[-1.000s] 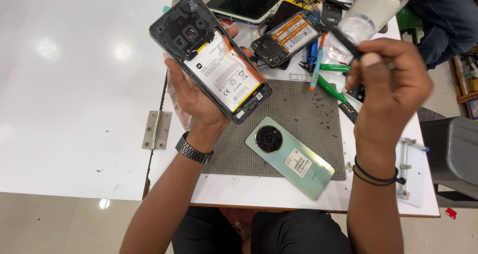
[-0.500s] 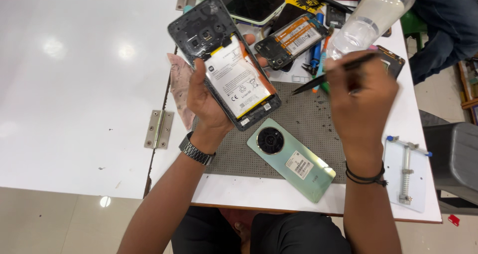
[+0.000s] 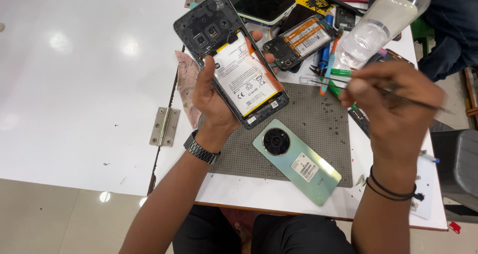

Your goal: The person pries open the back cover of a smartphone and works on the internal battery with tweezers, repositioning the phone repeatedly. They then take a screen protector film, peel its backing, and apply it to the phone's screen, pressing it down and removing the top layer.

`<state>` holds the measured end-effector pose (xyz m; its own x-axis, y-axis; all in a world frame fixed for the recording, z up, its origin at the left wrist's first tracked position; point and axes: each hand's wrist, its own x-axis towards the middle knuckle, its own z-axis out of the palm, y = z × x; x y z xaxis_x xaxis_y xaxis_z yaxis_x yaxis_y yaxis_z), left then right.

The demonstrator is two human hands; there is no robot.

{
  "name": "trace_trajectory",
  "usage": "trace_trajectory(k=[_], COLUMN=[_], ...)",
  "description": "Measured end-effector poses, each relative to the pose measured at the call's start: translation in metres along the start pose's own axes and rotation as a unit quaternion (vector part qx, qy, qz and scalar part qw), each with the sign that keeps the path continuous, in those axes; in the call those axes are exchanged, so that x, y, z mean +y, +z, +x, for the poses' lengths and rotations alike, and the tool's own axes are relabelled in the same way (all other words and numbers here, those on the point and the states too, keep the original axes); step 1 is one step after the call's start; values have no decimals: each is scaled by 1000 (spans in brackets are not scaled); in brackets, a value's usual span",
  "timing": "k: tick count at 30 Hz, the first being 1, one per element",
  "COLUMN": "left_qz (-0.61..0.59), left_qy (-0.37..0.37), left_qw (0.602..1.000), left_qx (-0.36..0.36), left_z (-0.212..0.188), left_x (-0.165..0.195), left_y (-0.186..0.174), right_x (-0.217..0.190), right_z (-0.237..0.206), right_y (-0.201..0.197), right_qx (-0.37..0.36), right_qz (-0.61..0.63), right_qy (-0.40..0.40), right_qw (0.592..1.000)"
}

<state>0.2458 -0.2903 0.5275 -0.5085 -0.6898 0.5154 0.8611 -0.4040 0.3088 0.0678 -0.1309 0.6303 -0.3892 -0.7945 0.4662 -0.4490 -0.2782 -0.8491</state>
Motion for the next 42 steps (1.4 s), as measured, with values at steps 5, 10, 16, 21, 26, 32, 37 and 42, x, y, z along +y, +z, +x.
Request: trace_trajectory(k=[5, 10, 16, 21, 26, 32, 37, 42], left_qz=[-2, 10, 6, 0, -20, -11, 23, 3], left_qy=[-11, 1, 13, 24, 22, 59, 97, 100], left_qw=[999, 1000, 1000, 1000, 999, 998, 993, 994], left_qx=[32, 19, 13, 9, 20, 37, 61, 42], left_z=[-1, 0, 1, 1, 2, 5, 7, 7], left_x=[-1, -5, -1, 4, 7, 11, 19, 22], left_y=[-5, -6, -4, -4, -4, -4, -5, -4], right_x=[10, 16, 15, 14, 13, 11, 12, 15], right_z=[-15, -17, -13, -13, -14, -18, -22, -27], right_y=[20, 36, 45, 50, 56, 66, 78, 89], right_qx=[-89, -147, -166, -168, -163, -137, -116, -113], right_qz=[39, -39, -17, -10, -8, 1, -11, 95], right_qy=[-76, -87, -83, -80, -85, -102, -135, -27], right_qw=[992, 985, 983, 982, 983, 985, 984, 989])
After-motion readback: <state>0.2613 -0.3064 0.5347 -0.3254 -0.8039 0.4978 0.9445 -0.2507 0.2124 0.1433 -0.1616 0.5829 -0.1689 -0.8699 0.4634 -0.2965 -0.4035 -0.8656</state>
